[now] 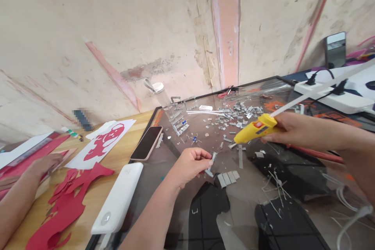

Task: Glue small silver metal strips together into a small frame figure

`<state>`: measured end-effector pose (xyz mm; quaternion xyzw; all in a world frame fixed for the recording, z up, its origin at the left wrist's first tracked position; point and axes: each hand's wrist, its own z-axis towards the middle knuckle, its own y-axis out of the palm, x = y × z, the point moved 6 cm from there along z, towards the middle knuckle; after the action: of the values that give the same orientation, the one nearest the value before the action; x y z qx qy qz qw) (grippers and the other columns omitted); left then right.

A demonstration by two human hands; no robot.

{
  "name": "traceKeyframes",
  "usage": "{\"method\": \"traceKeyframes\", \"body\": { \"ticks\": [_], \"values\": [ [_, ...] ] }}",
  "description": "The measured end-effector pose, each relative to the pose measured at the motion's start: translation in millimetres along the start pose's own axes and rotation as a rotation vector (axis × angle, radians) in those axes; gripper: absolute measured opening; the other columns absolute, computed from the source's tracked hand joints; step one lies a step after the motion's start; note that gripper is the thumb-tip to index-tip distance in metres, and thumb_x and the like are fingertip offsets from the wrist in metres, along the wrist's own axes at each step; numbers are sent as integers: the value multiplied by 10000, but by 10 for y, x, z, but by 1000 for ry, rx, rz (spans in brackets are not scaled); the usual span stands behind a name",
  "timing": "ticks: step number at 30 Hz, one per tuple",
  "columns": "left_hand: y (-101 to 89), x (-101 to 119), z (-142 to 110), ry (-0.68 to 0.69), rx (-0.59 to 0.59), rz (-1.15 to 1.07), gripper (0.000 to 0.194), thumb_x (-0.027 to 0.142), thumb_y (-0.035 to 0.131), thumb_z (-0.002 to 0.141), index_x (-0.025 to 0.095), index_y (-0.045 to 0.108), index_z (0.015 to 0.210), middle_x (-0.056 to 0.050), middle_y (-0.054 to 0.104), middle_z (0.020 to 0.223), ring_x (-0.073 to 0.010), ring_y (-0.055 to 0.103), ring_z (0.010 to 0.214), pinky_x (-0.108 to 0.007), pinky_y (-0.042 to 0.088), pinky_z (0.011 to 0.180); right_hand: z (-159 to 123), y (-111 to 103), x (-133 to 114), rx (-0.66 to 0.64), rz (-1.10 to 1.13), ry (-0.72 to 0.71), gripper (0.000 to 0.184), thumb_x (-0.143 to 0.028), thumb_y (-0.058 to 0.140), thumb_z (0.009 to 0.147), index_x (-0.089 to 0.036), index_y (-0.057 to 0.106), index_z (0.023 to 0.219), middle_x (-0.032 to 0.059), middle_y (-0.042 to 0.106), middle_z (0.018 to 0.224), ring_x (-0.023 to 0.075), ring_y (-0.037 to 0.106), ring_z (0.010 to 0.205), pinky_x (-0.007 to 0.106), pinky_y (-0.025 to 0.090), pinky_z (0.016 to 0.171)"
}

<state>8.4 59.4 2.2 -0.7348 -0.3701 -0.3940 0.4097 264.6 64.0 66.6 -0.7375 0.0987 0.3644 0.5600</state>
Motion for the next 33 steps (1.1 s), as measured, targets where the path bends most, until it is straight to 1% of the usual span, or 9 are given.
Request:
{"method": "traceKeyframes", "body": {
  "ticks": [2, 4, 10, 14, 17, 24, 27, 33],
  "values": [
    [2, 6, -2, -6, 4, 4, 207, 248, 682, 653, 127, 627, 812, 31, 532, 586, -56, 441, 460, -165, 334, 419, -52, -120, 135, 58, -109, 87, 326, -467, 521, 822, -159, 615, 875, 66, 641, 788, 239, 568, 736, 320, 415, 619],
    [7, 10, 2, -9, 1, 12, 202, 251, 677, 655, 126, 624, 805, 33, 525, 578, -58, 442, 461, -167, 333, 421, -85, -162, 203, 65, -128, 120, 335, -485, 501, 828, -167, 604, 849, 70, 632, 785, 242, 557, 730, 323, 405, 602],
    [9, -16, 19, -4, -12, 21, 200, 257, 657, 668, 128, 615, 815, 31, 530, 602, -56, 441, 469, -170, 337, 428, -79, -86, 148, 59, -141, 100, 241, -408, 525, 814, -188, 590, 742, 65, 613, 704, 215, 541, 651, 328, 389, 591],
    [14, -23, 9, 5, -17, 37, 194, 254, 650, 676, 128, 619, 820, 32, 524, 597, -60, 445, 480, -170, 337, 430, -40, -30, 132, 44, -139, 68, 240, -405, 515, 811, -187, 602, 763, 69, 634, 746, 223, 565, 685, 324, 405, 619],
    [20, -15, 2, 2, -20, 41, 186, 252, 645, 682, 127, 619, 817, 34, 522, 592, -60, 448, 481, -169, 336, 430, -13, -10, 172, 35, -178, 95, 258, -425, 526, 790, -181, 608, 786, 61, 647, 767, 223, 572, 700, 312, 415, 624],
    [26, 14, 7, -12, -18, 34, 167, 232, 643, 681, 127, 610, 806, 42, 513, 576, -58, 446, 468, -168, 327, 425, -13, -18, 248, 44, -265, 126, 293, -443, 478, 820, -174, 589, 795, 58, 629, 745, 204, 561, 664, 296, 403, 584],
    [26, 16, 3, -17, -18, 29, 163, 226, 647, 677, 127, 608, 801, 45, 508, 568, -57, 441, 466, -167, 320, 421, -12, -23, 262, 55, -262, 126, 285, -437, 478, 825, -176, 587, 794, 59, 633, 756, 200, 562, 667, 294, 401, 584],
    [25, -4, -6, -11, -20, 36, 170, 233, 653, 678, 128, 615, 806, 45, 510, 564, -59, 445, 466, -169, 323, 423, 2, -14, 244, 70, -278, 112, 252, -402, 484, 825, -180, 572, 745, 51, 605, 694, 179, 529, 616, 288, 381, 557]
  ]
}}
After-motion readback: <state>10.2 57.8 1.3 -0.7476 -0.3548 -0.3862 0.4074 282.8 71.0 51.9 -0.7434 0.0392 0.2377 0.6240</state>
